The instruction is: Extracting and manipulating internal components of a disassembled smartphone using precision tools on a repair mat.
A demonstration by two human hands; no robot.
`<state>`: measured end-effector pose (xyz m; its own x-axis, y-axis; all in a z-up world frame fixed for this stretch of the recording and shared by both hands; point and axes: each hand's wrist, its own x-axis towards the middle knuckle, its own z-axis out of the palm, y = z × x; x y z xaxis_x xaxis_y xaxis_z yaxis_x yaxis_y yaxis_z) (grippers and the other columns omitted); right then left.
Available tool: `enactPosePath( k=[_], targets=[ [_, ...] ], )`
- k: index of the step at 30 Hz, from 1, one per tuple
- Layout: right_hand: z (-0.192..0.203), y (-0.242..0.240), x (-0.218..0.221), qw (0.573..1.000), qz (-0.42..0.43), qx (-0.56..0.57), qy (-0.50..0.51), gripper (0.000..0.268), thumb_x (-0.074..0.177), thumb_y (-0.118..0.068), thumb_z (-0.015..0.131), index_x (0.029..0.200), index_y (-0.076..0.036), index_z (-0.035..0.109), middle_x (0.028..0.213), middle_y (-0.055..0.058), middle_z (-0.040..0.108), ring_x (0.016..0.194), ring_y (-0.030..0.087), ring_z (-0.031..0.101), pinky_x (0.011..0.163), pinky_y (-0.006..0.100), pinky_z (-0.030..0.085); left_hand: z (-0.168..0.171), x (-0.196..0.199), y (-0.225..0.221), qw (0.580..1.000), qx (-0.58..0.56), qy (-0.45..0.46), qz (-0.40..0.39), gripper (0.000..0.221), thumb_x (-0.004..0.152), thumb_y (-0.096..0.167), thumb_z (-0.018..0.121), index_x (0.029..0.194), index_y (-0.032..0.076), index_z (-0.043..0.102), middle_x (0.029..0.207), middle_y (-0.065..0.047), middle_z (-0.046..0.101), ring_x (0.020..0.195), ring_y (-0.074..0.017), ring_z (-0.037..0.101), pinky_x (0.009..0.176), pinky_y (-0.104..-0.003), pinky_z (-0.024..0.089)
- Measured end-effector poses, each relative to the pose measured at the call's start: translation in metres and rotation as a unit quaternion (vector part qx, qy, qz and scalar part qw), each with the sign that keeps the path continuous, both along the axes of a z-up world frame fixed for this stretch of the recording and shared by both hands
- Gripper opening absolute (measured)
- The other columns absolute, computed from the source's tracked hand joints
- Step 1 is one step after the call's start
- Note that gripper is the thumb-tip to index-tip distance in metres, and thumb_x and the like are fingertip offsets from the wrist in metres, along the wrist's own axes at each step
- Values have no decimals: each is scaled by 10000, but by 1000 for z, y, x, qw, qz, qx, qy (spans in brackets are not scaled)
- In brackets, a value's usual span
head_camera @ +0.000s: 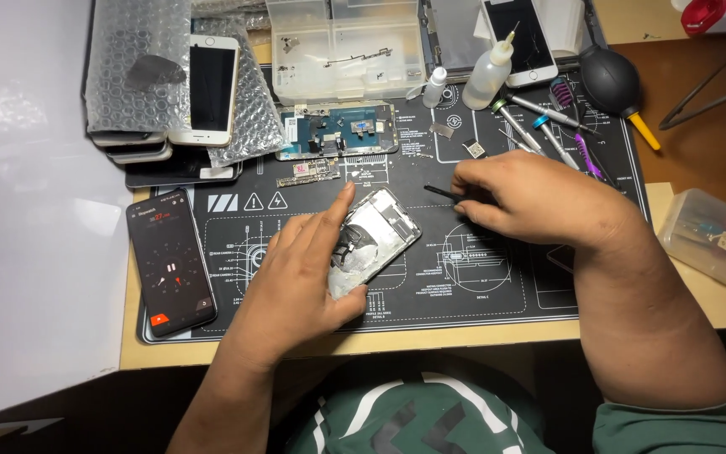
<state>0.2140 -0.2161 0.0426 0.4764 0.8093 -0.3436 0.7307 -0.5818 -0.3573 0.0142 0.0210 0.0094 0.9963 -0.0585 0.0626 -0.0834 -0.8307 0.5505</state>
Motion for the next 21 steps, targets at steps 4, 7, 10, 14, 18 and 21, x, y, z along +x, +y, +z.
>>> enactPosePath(
  k=[4, 7, 10, 14, 18, 21],
  targets=[
    [1, 2, -1, 1000, -13, 17, -2, 175, 925, -320, 667, 983, -157, 646, 888, 12, 741, 805, 230, 680, 736, 374, 504, -11, 1, 8, 999, -34, 2, -9, 1059, 731, 341, 706, 1630, 140, 184, 1381, -54, 596, 1228, -284, 488, 1021, -482, 342],
    [-3, 6, -1, 998, -26, -60, 5, 221, 935, -381, 672, 957, -161, 677, 895, 7, 736, 817, 215, 670, 737, 369, 501, -14, -2, 8, 999, -20, -23, -26, 962, 772, 341, 665, 1616, 111, 264, 1199, -62, 621, 1204, -289, 511, 986, -463, 363],
    [-4, 4, 2, 999, -20, -34, 2, 205, 914, -366, 692, 968, -169, 686, 927, -6, 758, 854, 213, 697, 765, 368, 518, -17, -2, 7, 997, 2, -73, -22, 950, 797, 396, 677, 1601, 84, 278, 1284, -65, 645, 1226, -295, 535, 1036, -514, 350],
    [14, -10, 6, 994, -96, 37, -40, 215, 937, -336, 641, 992, -147, 728, 901, 25, 772, 825, 212, 707, 774, 366, 506, -23, -2, 10, 998, 4, -68, 10, 1061, 775, 514, 817, 1606, 124, 286, 1287, -89, 632, 1228, -291, 526, 1045, -501, 359],
    [18, -34, 20, 965, -245, 0, -94, 248, 978, -344, 631, 997, -125, 746, 765, 67, 744, 740, 256, 667, 741, 384, 470, -23, -3, 13, 998, -38, -55, -19, 1016, 774, 393, 799, 1601, 114, 280, 1394, -28, 614, 1203, -248, 537, 1057, -480, 334],
    [17, -44, 27, 956, -288, -6, -53, 194, 966, -334, 696, 944, -156, 769, 746, 20, 713, 660, 177, 606, 690, 332, 461, -17, 0, 13, 998, -45, -16, -39, 1033, 732, 385, 790, 1602, 150, 285, 1392, 2, 617, 1225, -247, 526, 1031, -475, 332]
  ],
)
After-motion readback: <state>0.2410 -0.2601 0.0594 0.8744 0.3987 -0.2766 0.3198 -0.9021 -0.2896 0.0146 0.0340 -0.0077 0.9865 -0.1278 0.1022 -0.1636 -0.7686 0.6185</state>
